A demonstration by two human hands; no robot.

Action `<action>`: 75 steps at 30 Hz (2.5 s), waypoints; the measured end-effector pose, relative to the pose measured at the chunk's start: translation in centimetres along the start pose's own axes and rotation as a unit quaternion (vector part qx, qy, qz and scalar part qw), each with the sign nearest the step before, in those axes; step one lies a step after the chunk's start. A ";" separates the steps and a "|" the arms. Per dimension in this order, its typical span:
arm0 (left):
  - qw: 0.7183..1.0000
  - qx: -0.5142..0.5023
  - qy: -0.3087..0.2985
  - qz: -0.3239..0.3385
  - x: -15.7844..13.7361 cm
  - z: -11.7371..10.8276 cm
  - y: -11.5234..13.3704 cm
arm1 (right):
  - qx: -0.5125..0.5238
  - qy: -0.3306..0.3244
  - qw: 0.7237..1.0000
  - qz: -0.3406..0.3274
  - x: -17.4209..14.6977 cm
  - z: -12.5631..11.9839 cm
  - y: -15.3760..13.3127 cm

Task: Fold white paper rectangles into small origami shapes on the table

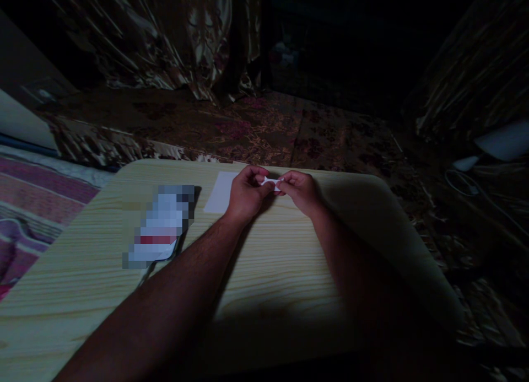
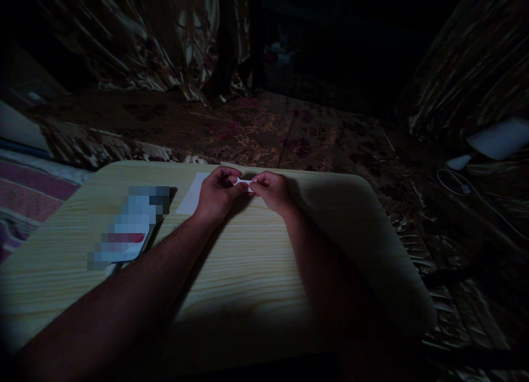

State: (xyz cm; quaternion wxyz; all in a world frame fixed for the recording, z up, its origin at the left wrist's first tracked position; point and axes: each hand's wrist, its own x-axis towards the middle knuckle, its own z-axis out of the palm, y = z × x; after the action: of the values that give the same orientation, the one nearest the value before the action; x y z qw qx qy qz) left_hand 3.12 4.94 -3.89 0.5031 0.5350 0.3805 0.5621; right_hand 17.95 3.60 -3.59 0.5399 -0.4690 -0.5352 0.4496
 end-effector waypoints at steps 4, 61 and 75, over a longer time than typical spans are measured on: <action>1.000 0.001 0.000 -0.007 0.0 0.0 0.0 | -0.006 0.000 1.000 -0.006 0.0 0.0 0.1; 0.998 -0.012 -0.054 -0.022 0.1 -0.1 -0.2 | -0.046 0.014 0.998 -0.046 0.0 -0.1 0.1; 0.999 -0.031 -0.029 -0.018 0.1 0.1 0.0 | -0.035 -0.002 0.998 -0.045 0.2 0.0 0.6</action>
State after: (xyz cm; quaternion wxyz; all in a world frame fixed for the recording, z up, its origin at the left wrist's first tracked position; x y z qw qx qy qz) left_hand 3.26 5.00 -3.86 0.5404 0.5281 0.3576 0.5488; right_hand 17.99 3.89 -4.11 0.5417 -0.4623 -0.5722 0.4067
